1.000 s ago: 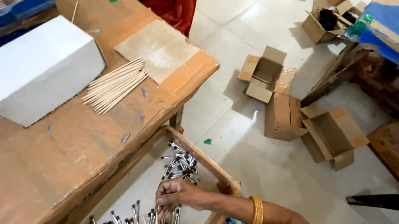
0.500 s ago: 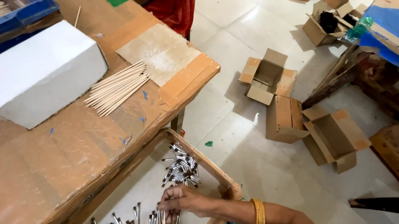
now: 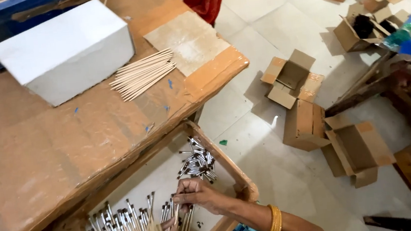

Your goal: Inspecting and sorting a bundle of small wooden sticks with black tips into a cardboard box.

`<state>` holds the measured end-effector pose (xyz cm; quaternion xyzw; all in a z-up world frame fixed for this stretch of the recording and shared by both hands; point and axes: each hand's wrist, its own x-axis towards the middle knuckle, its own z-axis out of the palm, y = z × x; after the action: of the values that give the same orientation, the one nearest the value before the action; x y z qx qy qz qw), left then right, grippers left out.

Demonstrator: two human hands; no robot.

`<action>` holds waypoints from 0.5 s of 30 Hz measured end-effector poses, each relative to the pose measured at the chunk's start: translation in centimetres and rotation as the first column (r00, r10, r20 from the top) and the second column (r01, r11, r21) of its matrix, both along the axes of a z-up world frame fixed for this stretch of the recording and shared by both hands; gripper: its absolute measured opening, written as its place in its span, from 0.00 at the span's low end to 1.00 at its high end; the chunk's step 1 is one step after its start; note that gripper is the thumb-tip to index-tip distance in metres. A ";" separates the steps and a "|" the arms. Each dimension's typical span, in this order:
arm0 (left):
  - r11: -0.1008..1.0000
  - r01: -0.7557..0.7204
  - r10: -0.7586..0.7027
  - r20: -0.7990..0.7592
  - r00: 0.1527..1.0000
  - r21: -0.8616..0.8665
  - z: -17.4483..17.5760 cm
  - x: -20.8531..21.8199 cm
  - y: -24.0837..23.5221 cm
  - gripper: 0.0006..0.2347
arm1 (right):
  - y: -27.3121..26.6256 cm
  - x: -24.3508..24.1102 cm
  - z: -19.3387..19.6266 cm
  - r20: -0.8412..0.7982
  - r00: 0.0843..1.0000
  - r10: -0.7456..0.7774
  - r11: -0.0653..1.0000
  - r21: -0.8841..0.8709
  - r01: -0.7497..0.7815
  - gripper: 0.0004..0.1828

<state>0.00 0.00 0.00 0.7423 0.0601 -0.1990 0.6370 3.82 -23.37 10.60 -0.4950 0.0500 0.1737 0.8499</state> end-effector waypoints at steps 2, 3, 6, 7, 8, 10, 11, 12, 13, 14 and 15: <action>0.998 -0.046 0.049 0.061 0.997 -0.046 -2.1 -1.6 -0.6 0.13 | 0.1 0.0 -1.0 -0.033 0.999 0.020 0.998 -0.063 -0.022 0.10; 0.993 -0.072 0.084 0.124 0.989 -0.096 -3.3 -2.1 -1.0 0.13 | 0.0 0.2 -1.6 -0.061 0.998 0.020 0.991 -0.129 -0.028 0.10; 0.952 0.211 -0.257 0.206 0.944 0.221 6.2 0.8 0.2 0.19 | -1.6 0.6 -2.3 -0.340 0.939 0.046 0.943 0.325 0.071 0.14; 0.954 0.204 -0.249 0.203 0.947 0.220 4.8 0.9 1.4 0.19 | -2.9 1.1 -2.3 -0.343 0.938 0.054 0.944 0.324 0.064 0.14; 0.973 0.221 -0.229 0.140 0.963 0.072 3.4 1.1 2.6 0.21 | -4.1 1.6 -2.2 -0.603 0.748 0.277 0.467 0.765 0.443 0.22; 0.972 0.223 -0.217 0.075 0.973 -0.073 0.7 1.6 5.1 0.23 | -5.2 2.6 -2.2 -0.554 0.559 0.617 -0.182 0.590 0.786 0.30; 0.934 0.206 -0.221 -0.020 0.975 -0.291 -0.6 1.9 6.2 0.26 | -5.4 3.3 -2.2 -0.405 0.533 0.743 -0.413 0.349 0.841 0.26; 0.855 0.160 -0.244 -0.110 0.964 -0.493 -1.8 2.3 7.3 0.29 | -5.5 3.9 -2.2 -0.223 0.541 0.811 -0.548 0.037 0.836 0.22; 0.856 0.158 -0.240 -0.108 0.965 -0.492 -1.4 1.8 6.6 0.29 | -5.6 4.5 -2.2 -0.221 0.539 0.813 -0.545 0.039 0.838 0.22; 0.967 -0.015 -0.053 -0.258 0.965 -0.255 -1.0 1.5 6.0 0.20 | -5.6 5.2 -2.4 0.055 0.615 0.786 -0.529 -0.454 0.717 0.16; 0.984 -0.177 0.173 -0.374 0.911 0.025 -0.5 -0.1 5.4 0.16 | -5.4 5.4 -2.7 0.241 0.735 0.634 -0.251 -0.835 0.490 0.12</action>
<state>-0.10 5.41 -0.52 0.6794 0.2456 -0.2794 0.6325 9.19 -28.76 7.95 -0.9810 -0.1775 -0.0683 0.0381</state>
